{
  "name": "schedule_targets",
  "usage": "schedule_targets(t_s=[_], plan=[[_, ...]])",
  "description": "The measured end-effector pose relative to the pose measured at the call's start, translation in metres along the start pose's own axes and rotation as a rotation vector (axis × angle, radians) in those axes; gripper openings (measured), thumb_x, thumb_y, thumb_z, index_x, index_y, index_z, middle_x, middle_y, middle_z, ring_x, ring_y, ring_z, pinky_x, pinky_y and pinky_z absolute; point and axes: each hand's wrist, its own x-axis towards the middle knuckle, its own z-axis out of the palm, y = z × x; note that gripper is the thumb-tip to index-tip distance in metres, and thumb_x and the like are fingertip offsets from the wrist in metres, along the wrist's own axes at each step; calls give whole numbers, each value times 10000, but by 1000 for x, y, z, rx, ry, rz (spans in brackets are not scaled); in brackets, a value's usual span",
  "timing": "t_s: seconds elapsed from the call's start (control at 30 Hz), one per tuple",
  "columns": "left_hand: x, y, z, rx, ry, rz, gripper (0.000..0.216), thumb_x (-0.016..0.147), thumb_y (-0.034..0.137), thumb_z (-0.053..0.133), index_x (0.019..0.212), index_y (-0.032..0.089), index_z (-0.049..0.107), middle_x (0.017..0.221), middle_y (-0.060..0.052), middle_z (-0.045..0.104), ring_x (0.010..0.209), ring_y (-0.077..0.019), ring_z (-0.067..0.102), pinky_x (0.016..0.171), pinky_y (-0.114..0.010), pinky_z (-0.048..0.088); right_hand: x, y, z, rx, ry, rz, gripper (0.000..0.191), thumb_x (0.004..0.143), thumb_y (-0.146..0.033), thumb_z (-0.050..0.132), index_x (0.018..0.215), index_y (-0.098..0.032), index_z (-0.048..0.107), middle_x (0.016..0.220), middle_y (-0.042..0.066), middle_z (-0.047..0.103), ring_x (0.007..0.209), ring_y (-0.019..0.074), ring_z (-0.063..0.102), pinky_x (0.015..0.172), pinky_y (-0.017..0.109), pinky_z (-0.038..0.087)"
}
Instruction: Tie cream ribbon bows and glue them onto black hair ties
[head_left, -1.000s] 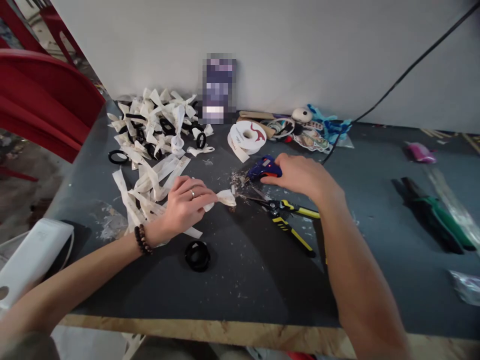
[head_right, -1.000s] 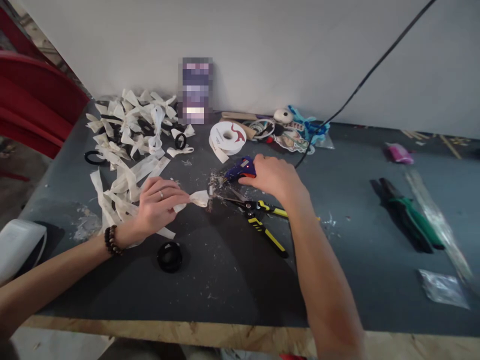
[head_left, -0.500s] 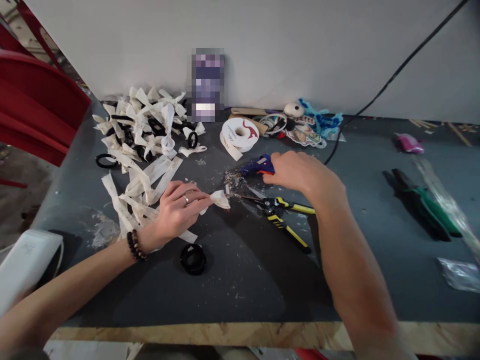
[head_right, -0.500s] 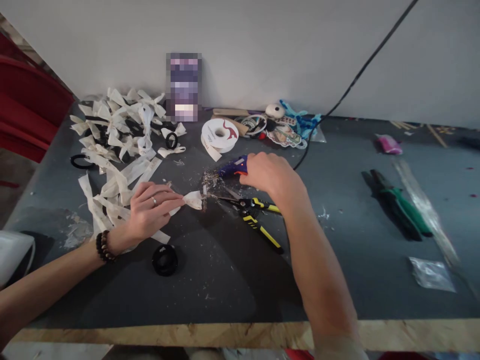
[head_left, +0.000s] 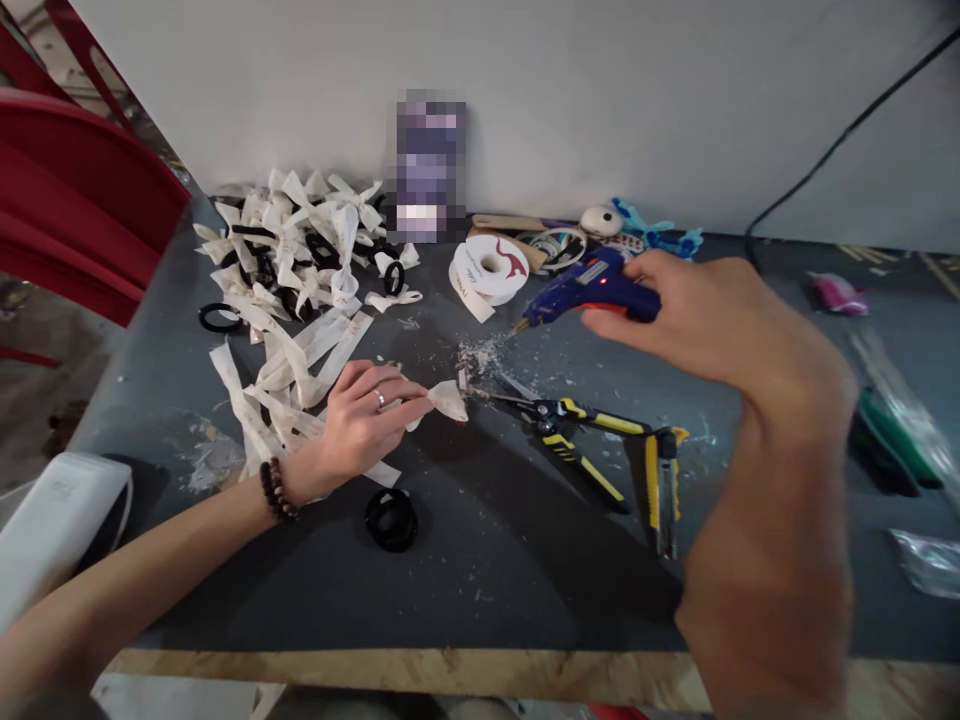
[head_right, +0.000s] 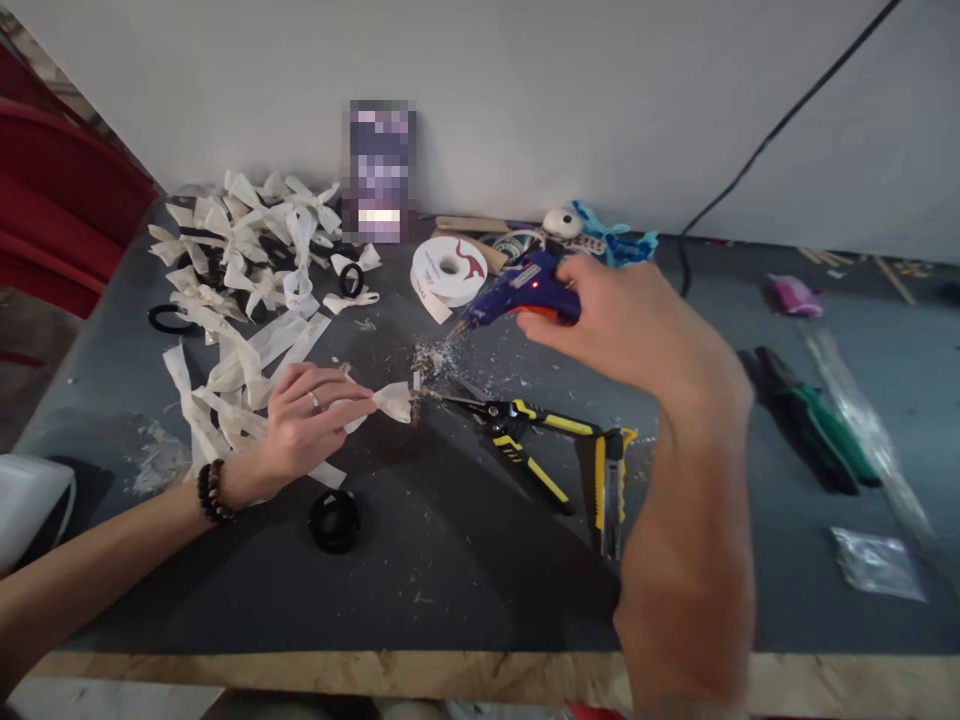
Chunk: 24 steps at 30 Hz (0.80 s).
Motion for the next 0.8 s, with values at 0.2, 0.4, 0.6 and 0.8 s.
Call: schedule_targets(t_s=[0.2,0.4,0.6,0.8], plan=[[1,2,-1,10,14,4,347,878,1,643,1055,293,706,942,48,832,924,-191,760,849,-371,510,-9,-24,2,-100,229,3,505,832,-587,703,1155,-200,680,831,132,742,810,334,666,698,392,369],[-1,3,-1,-58,-10,15,344,901,34,663,1109,306,708,948,51,839,933,-197,777,857,-382,518,-21,-36,-6,-132,543,144,418,920,-532,609,1170,-200,652,937,152,757,839,331,685,702,410,370],[0,1,-1,-43,13,12,371,886,16,655,1109,307,709,971,51,838,954,-201,779,827,-374,529,-20,-37,1,-337,174,-94,166,878,-365,672,936,-211,658,707,93,672,695,280,631,636,347,295],[4,2,-2,-15,21,31,332,918,11,608,1058,297,703,944,59,834,898,-178,774,815,-358,538,5,-35,34,-154,218,-162,337,894,-494,643,1108,-236,680,786,95,694,823,318,647,719,400,403]])
